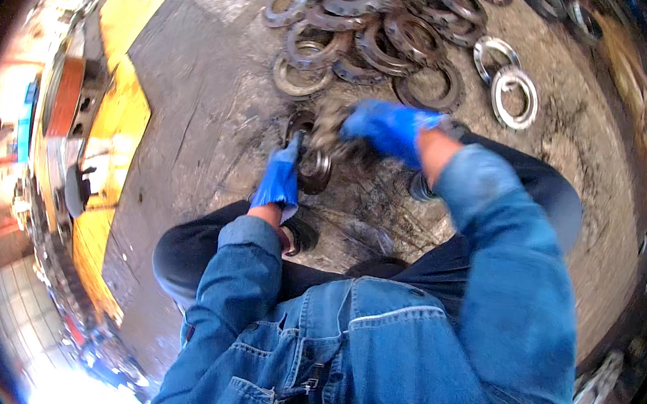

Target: The person sits on the floor and cleans a pile of rusty metal rings using a grey cloth. They pick up individual rings, wipe them thoroughly, and place them into a separate stack. The process is repeated for multiple rings throughout the clip.

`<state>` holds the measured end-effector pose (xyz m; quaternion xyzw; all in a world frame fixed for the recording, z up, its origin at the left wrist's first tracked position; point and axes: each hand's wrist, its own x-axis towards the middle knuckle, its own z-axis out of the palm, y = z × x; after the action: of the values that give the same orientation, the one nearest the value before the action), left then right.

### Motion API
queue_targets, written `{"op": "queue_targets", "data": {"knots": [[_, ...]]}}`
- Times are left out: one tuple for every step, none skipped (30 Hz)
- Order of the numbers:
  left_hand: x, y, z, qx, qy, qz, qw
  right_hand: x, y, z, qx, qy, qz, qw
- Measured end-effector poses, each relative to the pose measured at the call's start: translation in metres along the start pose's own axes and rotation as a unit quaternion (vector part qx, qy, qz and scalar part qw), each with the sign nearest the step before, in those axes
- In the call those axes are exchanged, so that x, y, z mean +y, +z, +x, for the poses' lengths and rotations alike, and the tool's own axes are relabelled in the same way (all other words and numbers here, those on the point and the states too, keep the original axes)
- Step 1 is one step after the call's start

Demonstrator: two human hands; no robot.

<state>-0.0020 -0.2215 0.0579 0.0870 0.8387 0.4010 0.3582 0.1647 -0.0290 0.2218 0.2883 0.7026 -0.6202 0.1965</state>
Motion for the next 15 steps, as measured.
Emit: {"op": "queue_targets", "data": {"knots": [[0.012, -0.012, -0.019, -0.044, -0.054, -0.09, 0.994, -0.026, -0.011, -0.016, 0.01, -0.006, -0.018, 1.0], [0.016, -0.019, -0.037, -0.111, -0.034, -0.233, 0.966, -0.045, -0.022, -0.038, 0.047, -0.014, -0.036, 0.998], [0.0, -0.034, -0.046, -0.146, -0.041, -0.263, 0.953, -0.061, -0.022, -0.047, 0.066, -0.026, -0.04, 0.997], [0.002, -0.037, -0.059, -0.176, -0.039, -0.293, 0.939, -0.071, -0.022, -0.06, 0.105, -0.026, -0.036, 0.993], [-0.03, -0.037, -0.046, -0.128, -0.045, -0.319, 0.938, -0.081, -0.02, -0.068, 0.131, -0.034, -0.019, 0.991], [-0.03, -0.029, -0.043, -0.135, -0.01, -0.274, 0.952, -0.073, -0.019, -0.078, 0.246, -0.051, -0.021, 0.968], [-0.027, -0.023, -0.04, -0.138, 0.028, -0.227, 0.964, -0.068, -0.031, -0.089, 0.24, -0.042, -0.015, 0.97], [-0.018, -0.021, -0.038, -0.135, 0.074, -0.183, 0.971, -0.028, -0.057, -0.087, 0.269, -0.076, 0.04, 0.959], [-0.006, -0.016, -0.041, -0.101, 0.087, -0.126, 0.983, 0.003, -0.077, -0.076, 0.299, -0.101, 0.101, 0.944], [-0.024, -0.017, -0.031, -0.066, 0.053, -0.127, 0.988, -0.01, -0.056, -0.057, 0.266, -0.135, 0.092, 0.95], [-0.022, -0.015, -0.036, -0.065, 0.027, -0.129, 0.989, -0.012, -0.042, -0.06, 0.262, -0.155, 0.083, 0.949], [-0.022, -0.019, -0.039, -0.06, 0.016, -0.135, 0.989, -0.013, -0.032, -0.058, 0.26, -0.174, 0.076, 0.947], [-0.006, -0.035, -0.042, -0.077, 0.02, -0.098, 0.992, -0.018, -0.033, -0.055, 0.261, -0.166, 0.063, 0.949], [0.002, -0.057, -0.043, -0.09, 0.017, -0.058, 0.994, -0.018, -0.032, -0.048, 0.255, -0.156, 0.054, 0.953], [0.011, -0.083, -0.044, -0.103, 0.015, -0.013, 0.995, -0.02, -0.032, -0.04, 0.251, -0.147, 0.049, 0.955]]}}
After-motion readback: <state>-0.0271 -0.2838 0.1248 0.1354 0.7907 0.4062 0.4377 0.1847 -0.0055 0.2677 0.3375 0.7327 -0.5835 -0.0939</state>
